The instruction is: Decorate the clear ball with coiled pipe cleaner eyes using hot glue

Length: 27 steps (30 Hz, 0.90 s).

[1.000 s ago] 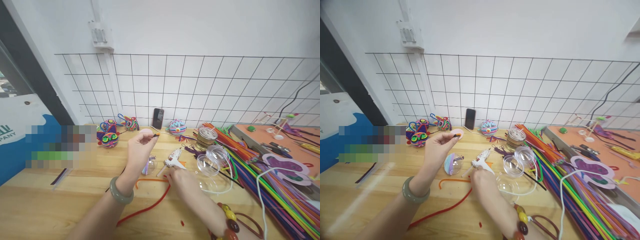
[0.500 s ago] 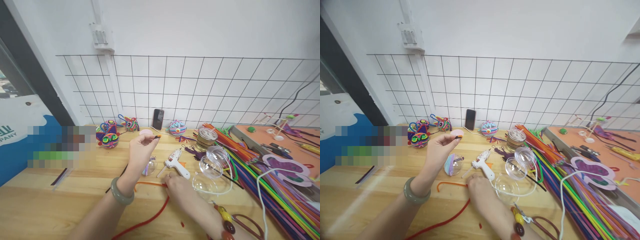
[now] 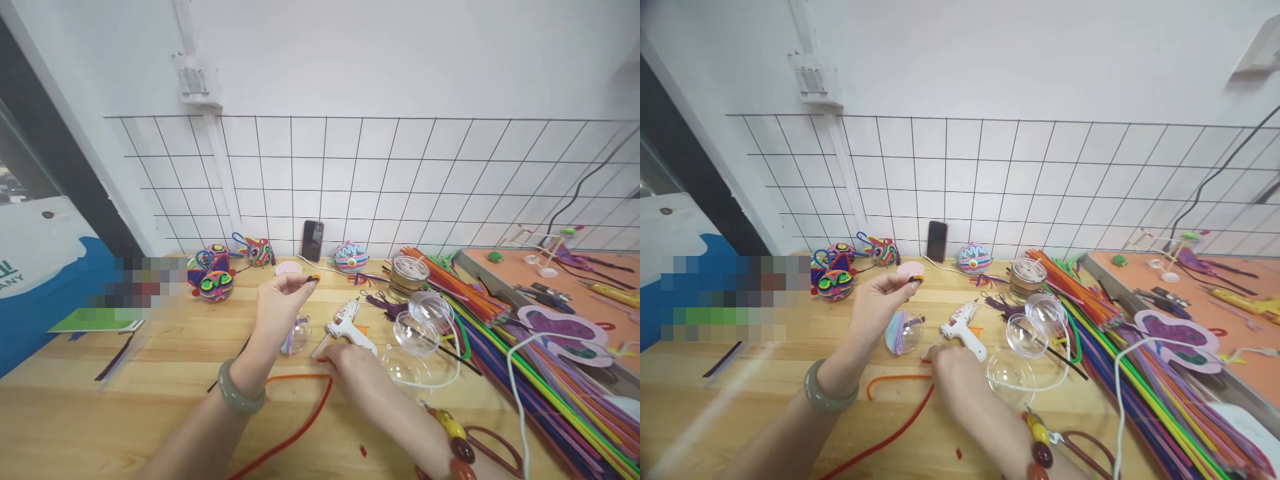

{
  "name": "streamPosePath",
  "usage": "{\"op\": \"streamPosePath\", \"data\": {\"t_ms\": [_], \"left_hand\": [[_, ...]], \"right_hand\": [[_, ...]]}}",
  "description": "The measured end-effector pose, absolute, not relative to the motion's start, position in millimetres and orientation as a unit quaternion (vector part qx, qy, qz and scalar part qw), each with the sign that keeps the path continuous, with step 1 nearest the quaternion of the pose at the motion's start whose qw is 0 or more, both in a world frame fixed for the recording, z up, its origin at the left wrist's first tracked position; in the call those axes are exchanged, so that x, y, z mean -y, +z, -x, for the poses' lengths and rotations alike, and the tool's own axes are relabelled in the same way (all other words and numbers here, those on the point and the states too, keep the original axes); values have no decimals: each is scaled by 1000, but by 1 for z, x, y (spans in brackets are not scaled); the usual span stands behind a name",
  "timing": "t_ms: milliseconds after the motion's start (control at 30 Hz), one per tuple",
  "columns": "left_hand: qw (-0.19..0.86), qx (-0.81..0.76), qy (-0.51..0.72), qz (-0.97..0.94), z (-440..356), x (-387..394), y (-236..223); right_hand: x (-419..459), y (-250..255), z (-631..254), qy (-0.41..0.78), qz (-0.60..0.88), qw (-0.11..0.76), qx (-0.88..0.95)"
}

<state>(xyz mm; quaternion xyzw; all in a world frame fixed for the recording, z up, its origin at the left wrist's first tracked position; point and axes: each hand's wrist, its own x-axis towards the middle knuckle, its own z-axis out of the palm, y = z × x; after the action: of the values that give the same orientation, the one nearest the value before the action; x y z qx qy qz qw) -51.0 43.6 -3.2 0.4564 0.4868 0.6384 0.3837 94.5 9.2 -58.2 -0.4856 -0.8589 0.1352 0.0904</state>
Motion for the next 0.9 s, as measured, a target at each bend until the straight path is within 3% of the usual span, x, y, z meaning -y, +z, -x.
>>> {"op": "streamPosePath", "data": {"t_ms": [233, 333, 500, 900], "left_hand": [[526, -443, 593, -419, 49, -45, -9], [550, -433, 579, -418, 46, -43, -13], [579, -421, 564, -412, 37, -37, -14], [614, -390, 526, -441, 26, -27, -14]], "right_hand": [[-13, -34, -113, 185, 423, 259, 848], [-16, -22, -123, 222, 407, 363, 809], [-20, -8, -138, 190, 438, 446, 757], [-27, -3, -149, 118, 405, 474, 773]]}}
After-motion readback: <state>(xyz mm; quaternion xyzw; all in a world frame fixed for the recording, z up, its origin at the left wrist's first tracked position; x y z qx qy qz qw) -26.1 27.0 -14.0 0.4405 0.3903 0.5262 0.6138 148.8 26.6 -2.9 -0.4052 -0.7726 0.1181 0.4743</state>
